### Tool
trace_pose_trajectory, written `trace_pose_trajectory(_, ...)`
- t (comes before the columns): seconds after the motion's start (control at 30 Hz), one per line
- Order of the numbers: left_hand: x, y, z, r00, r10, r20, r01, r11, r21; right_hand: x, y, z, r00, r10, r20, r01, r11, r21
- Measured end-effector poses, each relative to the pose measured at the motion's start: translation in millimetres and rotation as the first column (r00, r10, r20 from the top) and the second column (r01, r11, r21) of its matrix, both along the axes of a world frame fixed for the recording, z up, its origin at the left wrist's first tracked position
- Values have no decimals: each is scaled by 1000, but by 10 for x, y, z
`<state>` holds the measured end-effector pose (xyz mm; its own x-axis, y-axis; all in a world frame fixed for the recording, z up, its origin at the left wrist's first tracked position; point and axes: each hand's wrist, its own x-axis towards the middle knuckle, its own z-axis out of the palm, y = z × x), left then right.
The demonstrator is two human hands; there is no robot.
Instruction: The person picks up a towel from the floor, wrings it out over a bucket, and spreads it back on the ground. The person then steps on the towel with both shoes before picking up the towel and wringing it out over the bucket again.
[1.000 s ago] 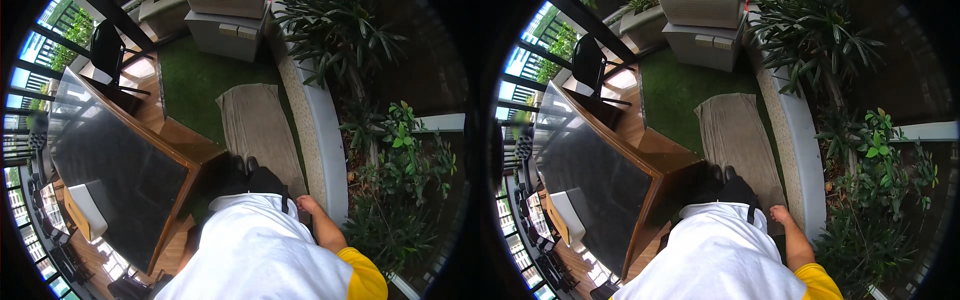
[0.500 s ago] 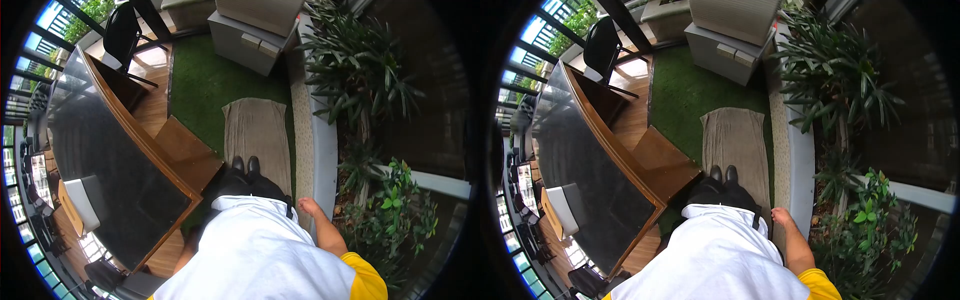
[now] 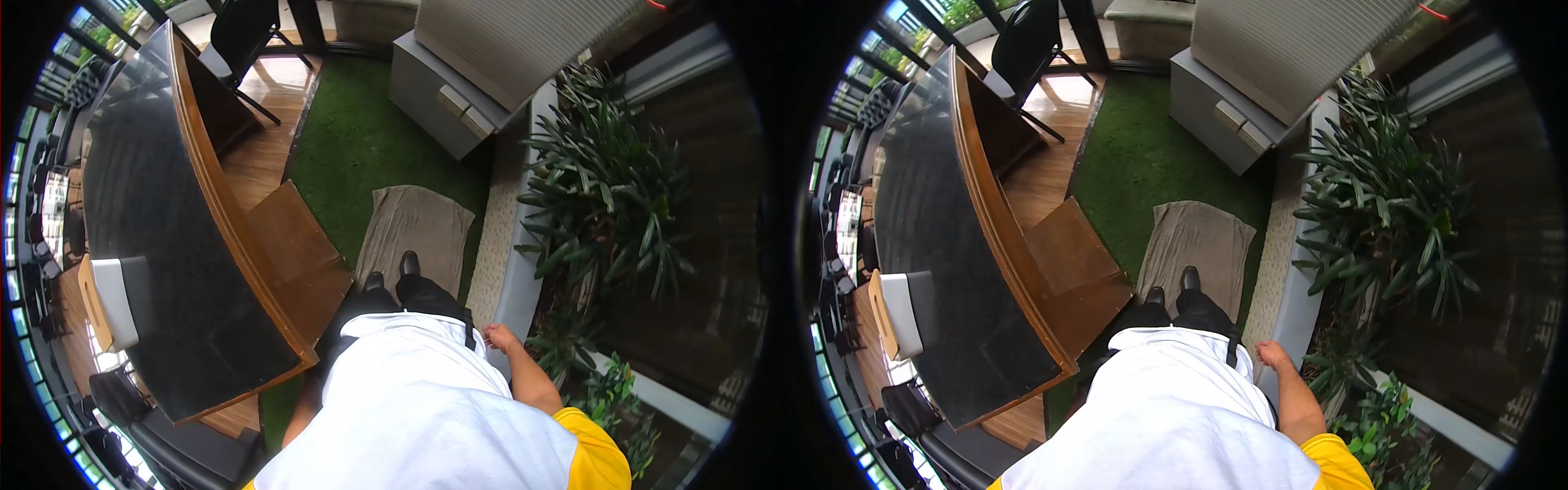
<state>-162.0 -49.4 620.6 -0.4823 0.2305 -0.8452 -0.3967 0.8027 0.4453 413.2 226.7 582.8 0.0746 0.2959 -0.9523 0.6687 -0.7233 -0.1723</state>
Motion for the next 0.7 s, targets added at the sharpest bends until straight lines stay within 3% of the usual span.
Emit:
trace_pose_trajectory(0.07, -219, 130, 205, 978, -40, -206, 42, 999, 7, -24, 437, 69, 996, 87, 19, -88, 994, 60)
trace_pose_trajectory(0.13, -596, 289, 480, 879, -83, -470, 91, 996, -6, -134, 869, 142, 999, -9, -32, 13, 993, 116)
trace_pose_trajectory(0.23, -1363, 565, 1133, 594, -117, -796, 104, 992, -69, -285, 1340, 202, 997, -40, -71, 49, 990, 131)
trace_pose_trajectory(0.3, -1832, 791, 1583, 428, -135, -893, 83, 991, -110, -399, 1509, 167, 997, -9, -76, 19, 992, 126)
trace_pose_trajectory(0.37, -2198, 1008, 1939, 334, -172, -927, 55, 985, -163, -403, 1582, 193, 998, 34, -50, -28, 993, 117)
trace_pose_trajectory(0.47, -2495, 1291, 2184, 315, -227, -922, 8, 972, -237, -419, 1634, 252, 996, -14, -87, 19, 998, 62)
trace_pose_trajectory(0.7, -2372, 1788, 2002, 319, -315, -894, 4, 943, -332, -160, 1863, -23, 998, -38, -50, 38, 999, -4)
